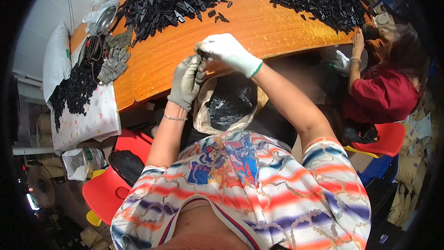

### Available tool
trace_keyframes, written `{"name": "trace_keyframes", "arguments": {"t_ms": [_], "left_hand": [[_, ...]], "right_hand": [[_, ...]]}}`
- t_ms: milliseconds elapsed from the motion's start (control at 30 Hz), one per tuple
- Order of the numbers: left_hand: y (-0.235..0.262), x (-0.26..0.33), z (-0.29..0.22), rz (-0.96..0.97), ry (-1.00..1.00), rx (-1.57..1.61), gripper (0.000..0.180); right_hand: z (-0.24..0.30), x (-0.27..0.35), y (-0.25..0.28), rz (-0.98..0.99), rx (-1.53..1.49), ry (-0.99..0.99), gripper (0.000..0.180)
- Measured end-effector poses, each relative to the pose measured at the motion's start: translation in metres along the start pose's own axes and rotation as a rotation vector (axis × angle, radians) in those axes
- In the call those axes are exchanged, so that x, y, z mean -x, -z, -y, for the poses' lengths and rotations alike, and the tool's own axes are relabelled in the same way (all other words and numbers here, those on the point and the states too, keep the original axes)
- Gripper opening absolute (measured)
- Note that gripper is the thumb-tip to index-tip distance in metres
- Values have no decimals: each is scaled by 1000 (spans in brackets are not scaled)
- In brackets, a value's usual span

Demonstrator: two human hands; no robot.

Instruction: The person sorts and inspects small black plastic components by hand, placing them into a bag.

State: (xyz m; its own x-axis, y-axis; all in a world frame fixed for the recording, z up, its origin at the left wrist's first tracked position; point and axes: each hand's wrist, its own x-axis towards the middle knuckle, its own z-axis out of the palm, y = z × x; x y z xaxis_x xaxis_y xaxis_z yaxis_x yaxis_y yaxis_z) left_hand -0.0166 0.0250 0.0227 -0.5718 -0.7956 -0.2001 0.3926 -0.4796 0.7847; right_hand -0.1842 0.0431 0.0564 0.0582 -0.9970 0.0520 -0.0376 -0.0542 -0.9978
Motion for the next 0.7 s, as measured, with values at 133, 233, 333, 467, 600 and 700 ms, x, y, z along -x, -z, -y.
{"name": "trace_keyframes", "arguments": {"t_ms": [133, 233, 333, 467, 600, 700], "left_hand": [[-1, 13, 20, 102, 48, 103, 18], [-1, 29, 30, -5, 94, 34, 21], [-3, 38, 23, 9, 175, -508, 30], [-8, 38, 1, -45, -158, -1551, 31], [-6, -9, -24, -132, -504, -1751, 29], [3, -72, -45, -184, -624, -1915, 24]], "right_hand": [[-25, 7, -7, -88, 264, -5, 25], [-18, 11, -4, 56, 438, -82, 26], [-8, 0, 17, 230, 432, -253, 25], [-16, -44, 47, -107, 784, 1, 22], [-34, -100, 67, -256, 1193, 164, 13], [-41, -140, 66, -252, 1344, 227, 15]]}}
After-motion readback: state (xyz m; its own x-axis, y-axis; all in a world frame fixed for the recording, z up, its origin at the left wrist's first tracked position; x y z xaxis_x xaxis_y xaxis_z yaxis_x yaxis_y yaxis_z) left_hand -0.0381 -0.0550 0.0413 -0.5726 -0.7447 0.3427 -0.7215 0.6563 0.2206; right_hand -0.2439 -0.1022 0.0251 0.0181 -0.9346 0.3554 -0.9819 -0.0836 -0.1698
